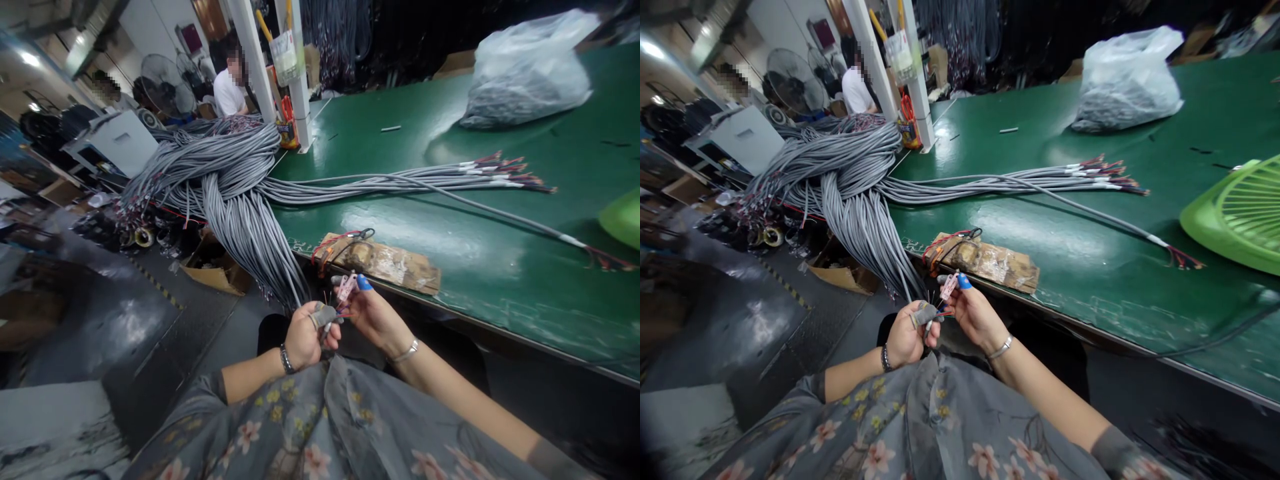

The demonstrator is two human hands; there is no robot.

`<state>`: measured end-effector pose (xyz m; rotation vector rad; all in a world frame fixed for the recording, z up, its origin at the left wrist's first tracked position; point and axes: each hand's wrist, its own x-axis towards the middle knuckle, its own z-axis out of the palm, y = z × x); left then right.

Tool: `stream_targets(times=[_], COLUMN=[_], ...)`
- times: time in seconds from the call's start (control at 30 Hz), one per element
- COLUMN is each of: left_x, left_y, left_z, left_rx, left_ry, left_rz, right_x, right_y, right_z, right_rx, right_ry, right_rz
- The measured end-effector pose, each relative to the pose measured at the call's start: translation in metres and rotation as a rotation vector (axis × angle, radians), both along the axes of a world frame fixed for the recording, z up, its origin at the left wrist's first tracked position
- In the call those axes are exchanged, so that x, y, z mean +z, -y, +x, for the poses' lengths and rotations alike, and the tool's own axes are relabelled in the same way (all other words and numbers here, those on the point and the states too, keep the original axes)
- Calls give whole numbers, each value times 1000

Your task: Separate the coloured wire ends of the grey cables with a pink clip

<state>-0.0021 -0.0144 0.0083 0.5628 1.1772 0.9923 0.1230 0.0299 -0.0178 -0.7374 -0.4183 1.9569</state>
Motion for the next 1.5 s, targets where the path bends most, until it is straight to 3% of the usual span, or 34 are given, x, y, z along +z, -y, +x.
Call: stream_targets(times=[0.27, 0.53, 0.93, 1.23, 1.4, 1.5], left_x=[-4, -5, -2, -4, -4, -2], left_y=[-5, -4, -2, 9, 6, 4], left_z=[9, 11, 8, 1, 1, 3], left_rx=[-2, -81, -38, -36, 15, 29], left_ry=[-7, -8, 1, 7, 9, 17], left_rz=[-21, -63, -27, 16, 3, -5], right_x=[-5, -8, 1, 1, 0, 0], right_y=[-3, -2, 2, 1, 1, 5], right_z=[3, 0, 0, 5, 3, 3], right_rx=[103, 40, 4, 84, 28, -104], right_ry=[-28, 4, -29, -17, 64, 178], right_rz=[-13, -38, 0, -11, 40, 109])
